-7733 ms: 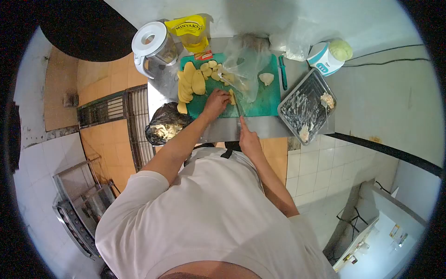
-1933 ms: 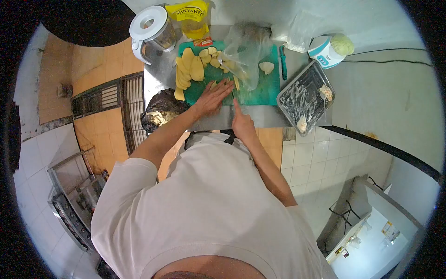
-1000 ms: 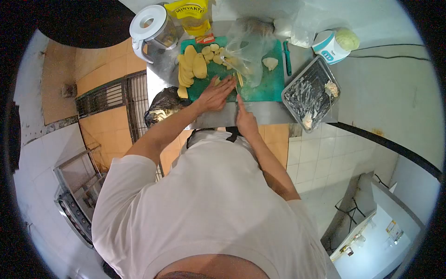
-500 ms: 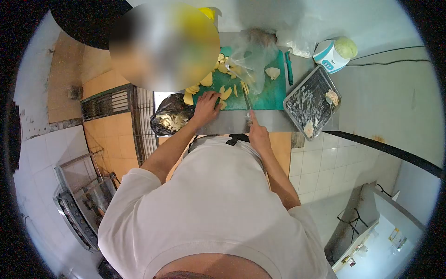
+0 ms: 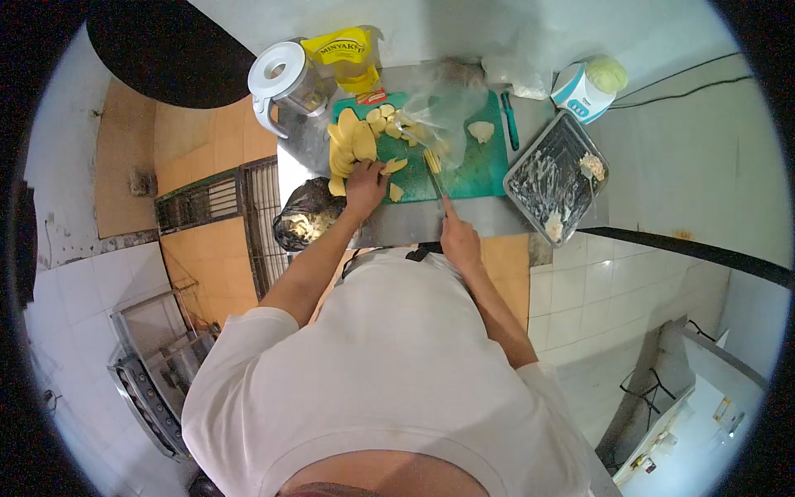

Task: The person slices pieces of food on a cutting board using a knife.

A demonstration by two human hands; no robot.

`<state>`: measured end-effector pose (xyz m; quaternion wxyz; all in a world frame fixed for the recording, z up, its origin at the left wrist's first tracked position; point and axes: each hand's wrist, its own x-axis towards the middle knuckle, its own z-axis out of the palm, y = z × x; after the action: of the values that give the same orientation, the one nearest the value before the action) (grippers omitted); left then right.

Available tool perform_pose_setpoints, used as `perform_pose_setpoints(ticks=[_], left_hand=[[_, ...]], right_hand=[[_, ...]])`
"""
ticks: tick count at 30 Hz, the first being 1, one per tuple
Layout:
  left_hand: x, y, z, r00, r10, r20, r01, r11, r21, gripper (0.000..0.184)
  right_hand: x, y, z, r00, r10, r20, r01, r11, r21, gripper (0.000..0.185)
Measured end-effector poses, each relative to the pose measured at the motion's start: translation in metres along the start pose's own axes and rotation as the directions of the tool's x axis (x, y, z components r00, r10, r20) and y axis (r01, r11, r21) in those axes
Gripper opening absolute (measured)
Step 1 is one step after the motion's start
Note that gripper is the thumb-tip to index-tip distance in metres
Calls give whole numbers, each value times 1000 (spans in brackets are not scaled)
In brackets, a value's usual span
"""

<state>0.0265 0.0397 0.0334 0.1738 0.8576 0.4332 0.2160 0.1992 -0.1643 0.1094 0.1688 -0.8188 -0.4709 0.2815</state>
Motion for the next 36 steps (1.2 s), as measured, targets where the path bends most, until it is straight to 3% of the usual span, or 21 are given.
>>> perform_pose_setpoints(ticks=[4,7,10,13,16,19,23,26,28,36], left_hand=[[9,-3,-7,997,-67,35,70,991,-115,16],[18,-9,1,992,-93,-82,80,986,-147,15],[29,-13,-6,958,-286,-1,272,911,-309,16],[36,-14,-7,796,-501,338,597,565,-569,17],[31,-3,5,808,-388,443,589,551,-591,24],[27,19,22,684,-465,562,712,258,-653,28],[26,52,7,634,-484,603,763,517,-387,26],[17,42,18,905,-279,320,341,927,-157,30],[17,43,9,904,-236,356,320,927,-197,31],[15,46,4,951,-80,299,154,961,-231,24]], right_hand=[[0,9,1,1000,19,16,-20,995,97,56],[-2,18,6,999,-19,-30,24,982,186,56],[-8,16,3,999,37,15,-39,981,188,56],[-11,11,-3,992,82,96,-102,967,234,57],[-16,14,4,997,53,55,-64,973,220,59],[-20,10,-1,992,80,95,-100,969,227,62],[-17,10,-2,994,64,85,-80,977,199,64],[-14,3,-5,998,0,70,-11,986,164,65],[-13,4,2,994,-107,-11,107,988,112,66],[-9,-19,2,986,-159,43,157,986,49,62]])
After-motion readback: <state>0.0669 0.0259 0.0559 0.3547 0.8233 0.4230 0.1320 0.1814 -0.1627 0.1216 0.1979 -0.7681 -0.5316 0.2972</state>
